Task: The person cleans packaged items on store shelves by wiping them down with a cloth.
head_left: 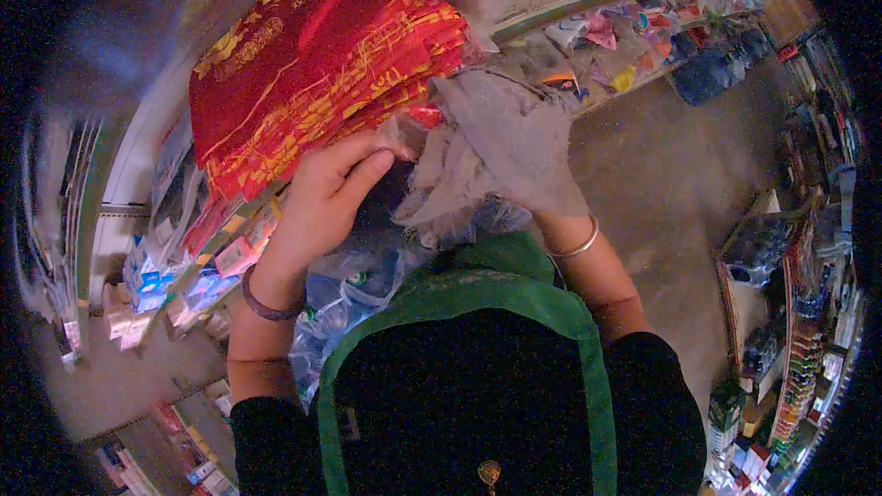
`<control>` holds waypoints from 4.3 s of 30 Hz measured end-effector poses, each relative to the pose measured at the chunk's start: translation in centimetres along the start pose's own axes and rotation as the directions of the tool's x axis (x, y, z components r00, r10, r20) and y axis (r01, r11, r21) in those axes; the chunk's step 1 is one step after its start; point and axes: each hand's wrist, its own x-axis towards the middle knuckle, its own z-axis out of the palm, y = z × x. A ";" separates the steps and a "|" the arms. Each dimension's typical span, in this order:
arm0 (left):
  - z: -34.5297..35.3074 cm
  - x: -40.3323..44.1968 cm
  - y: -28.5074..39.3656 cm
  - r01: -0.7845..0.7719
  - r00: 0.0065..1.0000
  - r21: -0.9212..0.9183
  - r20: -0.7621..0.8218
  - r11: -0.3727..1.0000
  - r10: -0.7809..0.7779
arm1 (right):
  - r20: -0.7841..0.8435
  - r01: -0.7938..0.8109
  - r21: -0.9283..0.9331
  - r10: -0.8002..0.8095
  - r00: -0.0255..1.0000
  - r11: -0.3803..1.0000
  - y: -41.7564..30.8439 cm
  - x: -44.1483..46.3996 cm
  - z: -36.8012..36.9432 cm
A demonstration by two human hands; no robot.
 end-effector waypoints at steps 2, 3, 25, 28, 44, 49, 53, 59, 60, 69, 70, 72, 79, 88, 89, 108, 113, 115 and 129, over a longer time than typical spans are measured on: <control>-0.2 -0.1 -0.3 0.045 0.999 -0.046 0.009 0.998 -0.045 | -0.045 -0.020 0.024 0.021 0.999 0.999 0.5 -0.2 1.6; -0.2 -0.2 -0.4 0.059 0.998 -0.062 0.002 0.996 -0.059 | -0.038 -0.016 0.034 0.017 0.999 0.999 0.7 -0.5 1.7; -0.7 -1.3 0.3 0.036 0.985 -0.164 -0.161 0.986 -0.062 | -0.098 -0.015 0.672 0.109 0.989 0.741 2.2 -1.5 2.1; -0.4 -1.3 0.3 0.038 0.987 -0.246 -0.145 0.969 -0.075 | -0.147 -0.005 0.719 0.159 0.976 0.695 3.6 -3.4 4.8; -1.3 -1.7 0.0 0.053 0.955 -0.258 -0.269 0.965 -0.124 | -0.177 -0.026 -0.203 -0.011 0.984 0.979 2.3 -2.1 1.3; -0.8 -2.1 0.0 0.063 0.941 -0.400 -0.280 0.914 -0.188 | -0.109 -0.100 -0.094 0.089 0.990 0.991 3.2 -1.7 0.6; -0.7 -1.9 0.5 0.051 0.928 -0.376 -0.323 0.925 -0.183 | -0.138 -0.102 0.056 0.109 0.985 0.993 4.0 -1.4 -0.5; -0.3 -1.6 -0.8 0.044 0.911 -0.531 -0.326 0.847 -0.251 | -0.334 -0.028 0.111 0.064 0.940 0.993 4.2 -2.1 -0.5; -0.3 -1.7 -1.0 0.045 0.904 -0.527 -0.340 0.849 -0.259 | -0.367 -0.050 0.088 0.079 0.927 0.995 4.6 -2.5 0.1; -0.6 -1.3 -1.4 0.047 0.847 -0.608 -0.397 0.793 -0.355 | -0.395 -0.273 0.314 0.387 0.833 0.909 7.0 -3.8 2.6; -0.9 -1.5 -1.7 0.077 0.803 -0.606 -0.433 0.791 -0.410 | -0.357 -0.309 0.397 0.456 0.815 0.864 7.5 -3.7 2.3; -1.4 -1.5 -1.5 0.073 0.758 -0.575 -0.499 0.815 -0.420 | -0.297 -0.331 0.513 0.525 0.797 0.792 7.7 -3.5 1.7; -1.1 -1.2 -2.4 0.053 0.850 -0.544 -0.415 0.837 -0.324 | -0.290 -0.202 0.507 0.386 0.876 0.838 3.9 -1.8 2.0; -0.9 -1.1 -2.5 0.056 0.804 -0.568 -0.463 0.821 -0.374 | 0.131 -0.117 0.990 0.777 0.615 -0.074 3.2 -0.2 2.3; -1.2 -1.2 -3.0 0.034 0.802 -0.610 -0.457 0.792 -0.386 | 0.204 -0.028 0.971 0.767 0.609 -0.236 3.5 -0.3 2.0; -2.3 1.2 -5.1 -0.125 0.741 -0.834 -0.439 0.537 -0.508 | 0.026 -0.173 0.600 0.197 0.980 0.781 2.0 -0.6 5.7; -1.6 3.3 -7.0 -0.126 0.818 -0.920 -0.307 0.370 -0.486 | 0.103 -0.361 0.444 0.354 0.930 0.820 -0.2 -0.4 7.3; -1.1 3.5 -7.6 -0.087 0.857 -0.930 -0.253 0.357 -0.449 | 0.257 -0.570 0.420 0.511 0.821 0.706 0.0 0.5 6.1; 10.7 -0.4 -8.1 0.324 0.905 -0.931 0.253 0.169 -0.342 | 0.712 -0.545 0.690 0.582 0.393 -0.477 0.7 -9.4 6.3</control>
